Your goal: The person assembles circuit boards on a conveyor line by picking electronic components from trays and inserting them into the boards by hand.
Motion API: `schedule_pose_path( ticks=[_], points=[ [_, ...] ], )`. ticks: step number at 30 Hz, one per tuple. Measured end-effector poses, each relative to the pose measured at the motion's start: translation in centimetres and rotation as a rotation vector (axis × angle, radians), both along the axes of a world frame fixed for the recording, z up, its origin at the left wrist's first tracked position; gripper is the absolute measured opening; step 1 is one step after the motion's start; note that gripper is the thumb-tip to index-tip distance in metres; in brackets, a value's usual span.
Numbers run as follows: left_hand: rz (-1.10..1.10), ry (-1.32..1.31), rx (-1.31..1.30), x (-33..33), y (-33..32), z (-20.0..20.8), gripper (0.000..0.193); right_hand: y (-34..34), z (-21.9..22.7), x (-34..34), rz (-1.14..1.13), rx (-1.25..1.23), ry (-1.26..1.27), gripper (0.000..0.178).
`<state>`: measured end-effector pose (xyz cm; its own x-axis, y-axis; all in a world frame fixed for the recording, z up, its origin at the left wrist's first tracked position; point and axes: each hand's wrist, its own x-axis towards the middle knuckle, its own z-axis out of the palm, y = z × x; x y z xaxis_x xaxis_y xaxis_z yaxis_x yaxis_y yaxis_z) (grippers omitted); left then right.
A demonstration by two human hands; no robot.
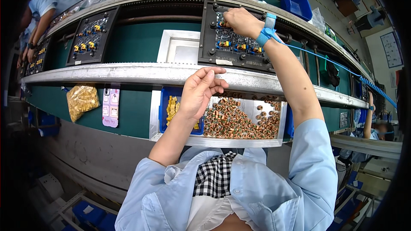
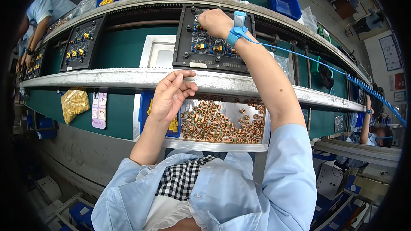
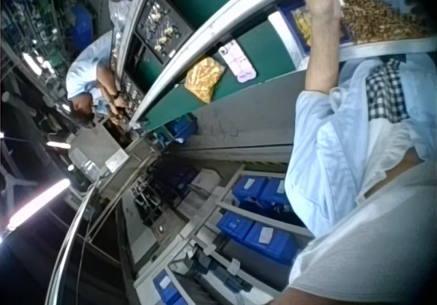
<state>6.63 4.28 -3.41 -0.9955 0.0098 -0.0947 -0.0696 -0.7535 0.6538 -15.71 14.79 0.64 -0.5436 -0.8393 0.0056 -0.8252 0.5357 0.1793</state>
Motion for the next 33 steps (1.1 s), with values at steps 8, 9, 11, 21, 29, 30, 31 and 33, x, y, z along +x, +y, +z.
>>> schedule_pose_path(
  ticks=[8,9,11,21,29,30,31,33],
  points=[
    [-0.015,-0.015,-0.044,0.0,0.2,0.0,0.022,1.8,0.3,-0.2,-0.123,-0.313,-0.400,0.016],
    [-0.016,-0.015,-0.049,0.0,0.1,0.1,0.022,2.2,0.4,0.0,-0.112,-0.396,-0.359,0.018],
    [-0.021,-0.019,-0.063,0.0,0.0,0.2,0.021,3.5,0.8,1.0,-0.099,-0.482,-0.318,0.019],
    [-0.215,0.186,-0.248,3.8,1.7,4.4,0.016,13.3,-0.2,8.3,-0.733,-0.535,-0.037,0.025],
    [-0.489,0.392,-0.293,7.1,5.9,10.6,0.015,12.9,-1.9,8.9,-0.547,-0.727,-0.330,0.025],
    [-0.488,0.440,-0.313,7.2,6.5,11.4,0.015,12.6,-2.0,8.7,-0.521,-0.731,-0.355,0.025],
    [-0.489,0.487,-0.337,7.3,6.7,12.3,0.016,11.6,-1.9,8.7,-0.522,-0.739,-0.358,0.025],
    [-0.503,0.599,-0.363,7.4,8.2,13.9,0.018,11.4,-1.5,8.9,-0.455,-0.737,-0.516,0.025]
  ],
)
